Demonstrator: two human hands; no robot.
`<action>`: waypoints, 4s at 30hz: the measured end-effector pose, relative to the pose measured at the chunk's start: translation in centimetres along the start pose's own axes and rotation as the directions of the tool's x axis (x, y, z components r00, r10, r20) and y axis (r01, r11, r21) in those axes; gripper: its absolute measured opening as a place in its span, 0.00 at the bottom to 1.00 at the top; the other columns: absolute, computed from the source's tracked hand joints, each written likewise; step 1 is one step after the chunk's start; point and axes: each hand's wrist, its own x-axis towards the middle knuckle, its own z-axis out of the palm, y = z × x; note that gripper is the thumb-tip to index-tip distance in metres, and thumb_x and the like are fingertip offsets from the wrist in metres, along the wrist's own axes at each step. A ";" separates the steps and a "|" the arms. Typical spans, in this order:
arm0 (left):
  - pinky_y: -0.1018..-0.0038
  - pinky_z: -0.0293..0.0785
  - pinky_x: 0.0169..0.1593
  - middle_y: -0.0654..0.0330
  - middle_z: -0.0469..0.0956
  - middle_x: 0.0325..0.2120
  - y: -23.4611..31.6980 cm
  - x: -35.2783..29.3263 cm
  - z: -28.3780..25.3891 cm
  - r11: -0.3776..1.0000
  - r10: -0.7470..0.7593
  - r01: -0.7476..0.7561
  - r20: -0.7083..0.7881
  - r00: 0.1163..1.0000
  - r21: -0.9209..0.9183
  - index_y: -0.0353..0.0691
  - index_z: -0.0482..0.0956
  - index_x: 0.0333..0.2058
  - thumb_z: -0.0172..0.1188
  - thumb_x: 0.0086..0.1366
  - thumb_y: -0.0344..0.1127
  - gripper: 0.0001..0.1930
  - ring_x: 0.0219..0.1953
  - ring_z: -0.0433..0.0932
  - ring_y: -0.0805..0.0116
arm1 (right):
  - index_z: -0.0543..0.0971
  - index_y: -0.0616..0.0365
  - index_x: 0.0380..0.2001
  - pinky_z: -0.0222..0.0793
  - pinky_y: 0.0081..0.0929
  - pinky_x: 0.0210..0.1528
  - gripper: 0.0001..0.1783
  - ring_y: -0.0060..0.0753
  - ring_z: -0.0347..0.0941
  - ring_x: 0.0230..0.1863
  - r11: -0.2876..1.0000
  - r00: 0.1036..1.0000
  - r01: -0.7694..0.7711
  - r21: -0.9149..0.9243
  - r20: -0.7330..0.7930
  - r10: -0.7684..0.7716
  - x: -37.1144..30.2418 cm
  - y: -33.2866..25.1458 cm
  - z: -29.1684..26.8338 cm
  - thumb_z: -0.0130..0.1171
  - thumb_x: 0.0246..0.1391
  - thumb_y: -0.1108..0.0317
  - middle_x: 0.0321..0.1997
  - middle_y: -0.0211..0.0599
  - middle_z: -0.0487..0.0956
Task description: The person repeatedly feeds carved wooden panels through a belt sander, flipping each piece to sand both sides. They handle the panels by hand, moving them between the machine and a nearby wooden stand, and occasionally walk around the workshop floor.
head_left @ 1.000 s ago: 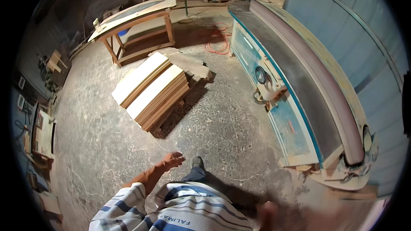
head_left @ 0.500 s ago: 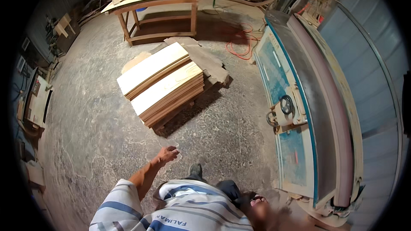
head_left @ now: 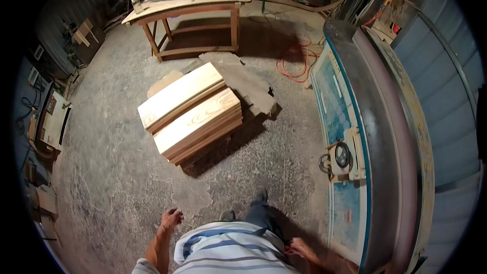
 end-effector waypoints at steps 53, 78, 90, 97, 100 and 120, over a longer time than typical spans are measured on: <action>0.78 0.65 0.23 0.66 0.68 0.15 9.2 8.8 11.4 0.839 -0.258 0.092 -0.242 0.935 -0.536 0.40 0.74 0.24 0.55 0.59 0.35 0.08 0.17 0.65 0.75 | 0.80 0.58 0.33 0.69 0.31 0.39 0.14 0.35 0.74 0.36 0.530 0.894 0.308 -0.790 0.050 -0.446 26.2 -61.2 0.7 0.55 0.48 0.60 0.32 0.39 0.80; 0.69 0.75 0.41 0.54 0.77 0.36 5.1 8.2 26.9 0.620 -0.683 0.533 -0.062 0.727 -0.575 0.35 0.69 0.45 0.59 0.59 0.36 0.18 0.36 0.77 0.64 | 0.51 0.71 0.60 0.49 0.35 0.63 0.47 0.53 0.52 0.63 0.507 0.796 0.331 -0.796 -0.053 -0.603 47.2 -70.9 5.0 0.60 0.43 0.56 0.62 0.60 0.56; 0.73 0.74 0.40 0.55 0.76 0.37 3.5 9.9 28.4 0.673 -0.586 0.440 -0.065 0.808 -0.595 0.33 0.68 0.46 0.58 0.61 0.36 0.18 0.37 0.77 0.65 | 0.57 0.71 0.56 0.51 0.28 0.59 0.32 0.40 0.60 0.57 0.535 0.775 0.504 -0.678 0.082 -0.627 47.1 -66.8 6.0 0.52 0.51 0.66 0.56 0.50 0.65; 0.75 0.74 0.41 0.54 0.76 0.38 5.3 12.0 28.3 0.710 -0.561 0.431 -0.077 0.824 -0.557 0.31 0.64 0.50 0.56 0.62 0.36 0.21 0.39 0.76 0.66 | 0.67 0.69 0.45 0.62 0.27 0.48 0.21 0.33 0.70 0.43 0.812 0.899 0.422 -0.404 0.067 -0.434 47.0 -65.0 8.1 0.55 0.49 0.68 0.40 0.42 0.75; 0.76 0.74 0.40 0.54 0.75 0.39 9.1 13.1 26.9 0.452 -0.674 0.418 0.005 0.739 -0.788 0.31 0.64 0.51 0.56 0.62 0.36 0.22 0.39 0.76 0.67 | 0.73 0.65 0.35 0.59 0.22 0.29 0.16 0.20 0.62 0.26 0.753 0.887 0.389 -0.530 -0.005 -0.461 48.4 -66.2 8.2 0.57 0.49 0.62 0.26 0.28 0.71; 0.67 0.67 0.54 0.55 0.71 0.47 12.9 38.6 21.7 0.138 -0.258 -0.142 -0.174 0.950 -0.980 0.33 0.64 0.51 0.62 0.57 0.35 0.26 0.49 0.71 0.62 | 0.64 0.62 0.52 0.68 0.27 0.41 0.26 0.29 0.70 0.39 0.894 0.989 0.145 -0.423 0.048 -0.138 28.6 -62.7 1.0 0.57 0.49 0.70 0.43 0.36 0.72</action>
